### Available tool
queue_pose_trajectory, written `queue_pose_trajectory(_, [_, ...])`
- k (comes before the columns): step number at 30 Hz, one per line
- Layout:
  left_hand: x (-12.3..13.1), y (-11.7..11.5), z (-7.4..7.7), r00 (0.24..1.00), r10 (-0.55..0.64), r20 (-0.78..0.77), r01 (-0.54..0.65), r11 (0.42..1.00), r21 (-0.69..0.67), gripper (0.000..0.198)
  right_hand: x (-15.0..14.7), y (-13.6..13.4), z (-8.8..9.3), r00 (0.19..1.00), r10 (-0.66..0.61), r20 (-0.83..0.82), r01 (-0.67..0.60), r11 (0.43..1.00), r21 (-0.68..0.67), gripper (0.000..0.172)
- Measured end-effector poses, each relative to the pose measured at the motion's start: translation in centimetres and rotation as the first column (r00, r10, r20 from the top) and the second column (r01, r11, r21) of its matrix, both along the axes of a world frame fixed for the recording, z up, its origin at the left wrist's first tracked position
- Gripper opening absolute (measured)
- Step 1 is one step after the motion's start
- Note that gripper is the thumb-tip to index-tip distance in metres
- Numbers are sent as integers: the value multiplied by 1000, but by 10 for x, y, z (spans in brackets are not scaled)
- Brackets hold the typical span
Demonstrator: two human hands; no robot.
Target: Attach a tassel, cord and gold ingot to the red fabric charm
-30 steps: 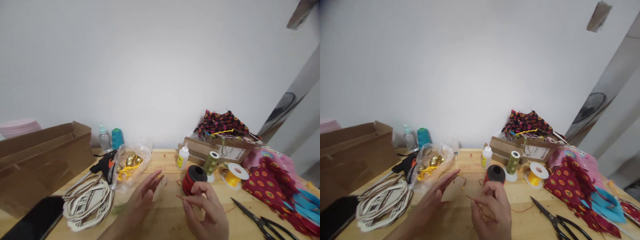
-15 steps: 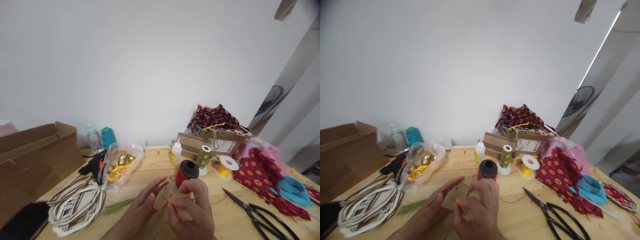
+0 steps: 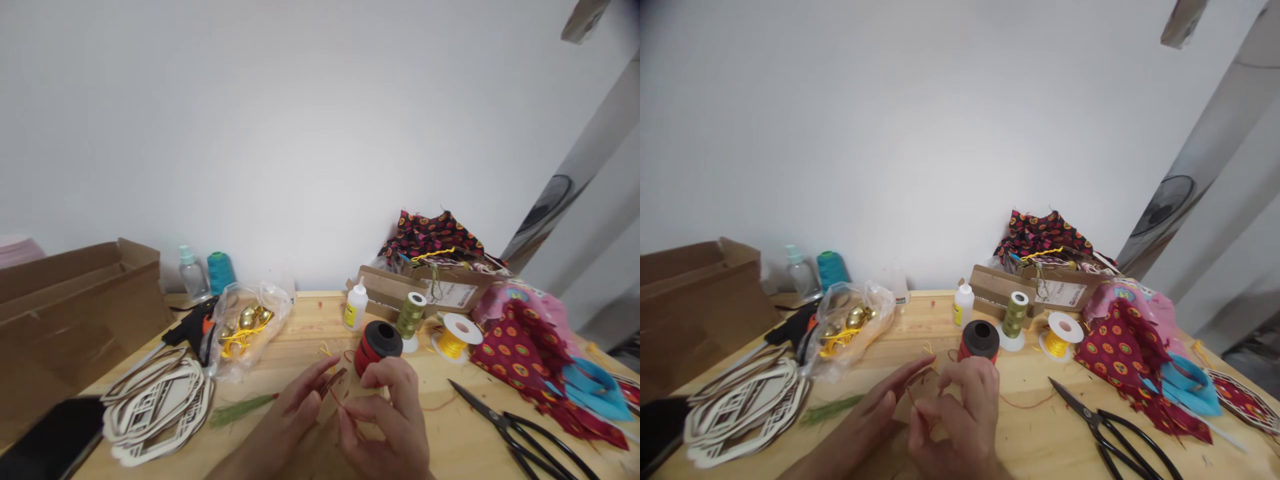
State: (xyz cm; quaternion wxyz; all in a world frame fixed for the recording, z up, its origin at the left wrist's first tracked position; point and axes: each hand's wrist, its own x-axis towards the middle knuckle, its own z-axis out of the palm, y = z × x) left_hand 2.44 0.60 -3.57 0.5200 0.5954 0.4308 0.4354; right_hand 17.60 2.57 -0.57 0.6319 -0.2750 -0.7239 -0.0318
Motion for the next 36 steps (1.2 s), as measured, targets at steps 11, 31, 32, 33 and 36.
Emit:
queue_pose_trajectory(11, [7, -2, 12, 994, -45, 103, 51, 997, -56, 62, 1, 2, -4, 1000, 3, 5, -3, 1000, -10, 13])
queue_pose_trajectory(31, [8, 3, 7, 971, 11, 237, 0, 999, -46, 57, 14, 9, -11, 979, 64, 192, -52, 996, -67, 17])
queue_pose_trajectory(32, [8, 3, 8, 970, 7, 242, 3, 999, -45, 55, 13, 9, -12, 980, 65, 187, -54, 997, -62, 16])
queue_pose_trajectory(33, [7, 3, 9, 970, 3, 243, 7, 999, -40, 53, 12, 9, -12, 980, 67, 185, -57, 997, -57, 16])
queue_pose_trajectory(36, [5, 2, 13, 980, -3, 201, 5, 1000, -11, 45, 11, 11, -13, 976, 85, 199, -75, 996, -57, 16])
